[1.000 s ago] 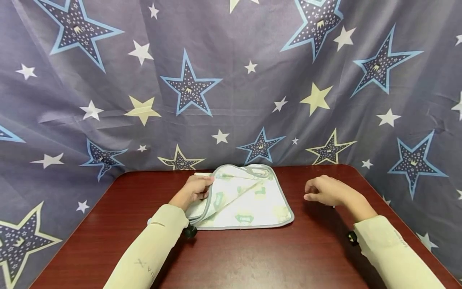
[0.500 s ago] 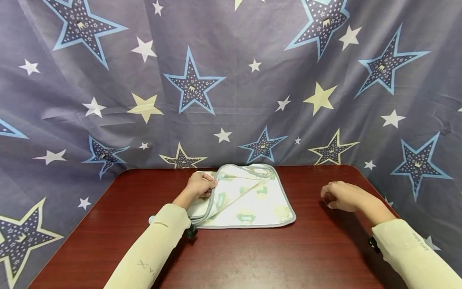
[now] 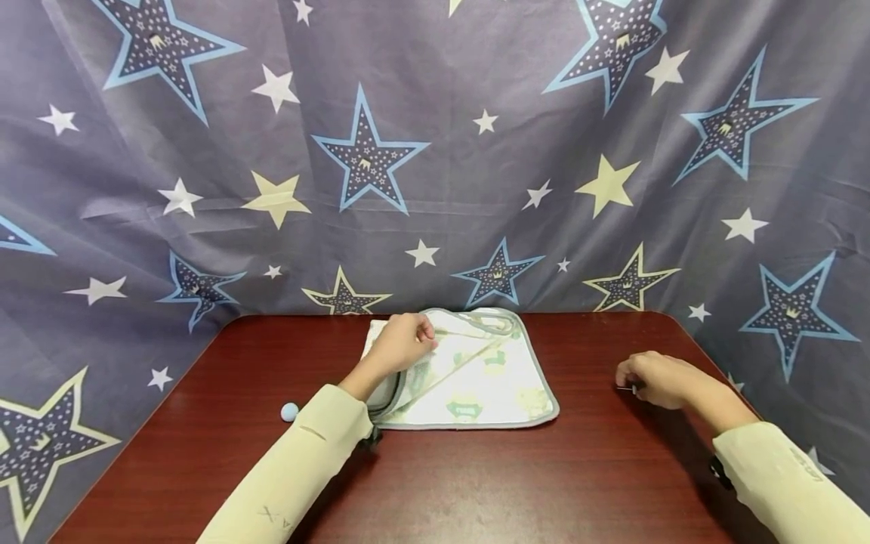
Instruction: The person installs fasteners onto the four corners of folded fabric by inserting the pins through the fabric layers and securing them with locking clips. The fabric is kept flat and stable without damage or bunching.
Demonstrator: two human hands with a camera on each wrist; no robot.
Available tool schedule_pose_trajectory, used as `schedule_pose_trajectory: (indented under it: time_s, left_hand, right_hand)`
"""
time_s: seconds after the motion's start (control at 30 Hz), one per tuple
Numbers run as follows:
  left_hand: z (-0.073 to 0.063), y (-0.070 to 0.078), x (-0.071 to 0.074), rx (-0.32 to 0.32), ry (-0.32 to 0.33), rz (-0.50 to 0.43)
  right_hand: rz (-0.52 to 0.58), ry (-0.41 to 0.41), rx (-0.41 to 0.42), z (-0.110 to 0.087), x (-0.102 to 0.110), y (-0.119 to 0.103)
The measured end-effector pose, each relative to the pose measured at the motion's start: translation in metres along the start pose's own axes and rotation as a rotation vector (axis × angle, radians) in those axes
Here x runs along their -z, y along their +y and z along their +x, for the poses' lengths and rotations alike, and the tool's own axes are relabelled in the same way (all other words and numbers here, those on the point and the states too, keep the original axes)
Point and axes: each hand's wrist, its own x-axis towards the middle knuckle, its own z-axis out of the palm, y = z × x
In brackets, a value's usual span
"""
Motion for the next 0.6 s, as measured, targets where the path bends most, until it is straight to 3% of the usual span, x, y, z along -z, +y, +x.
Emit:
schedule_pose_trajectory:
  time_s: [0.13, 0.27, 0.43, 0.6]
  left_hand:
    - [-0.001, 0.019, -0.006, -0.164, -0.135, 0.071]
    - [-0.005, 0.034, -0.013, -0.281, -0.255, 0.118]
    - [-0.012, 0.046, -0.022, -0.343, -0.385, 0.168]
    - [-0.018, 0.054, -0.032, -0.363, -0.491, 0.183]
  right_hand:
    - [0.005, 0.015, 0.017, -0.001, -0.004, 0.002]
    - [0.005, 0.030, 0.033, 0.000, -0.008, 0.004]
    - [-0.006, 0.036, 0.022, 0.000, -0.009, 0.004]
    - [-0.036, 0.034, -0.009, 0.002, -0.010, 0.002]
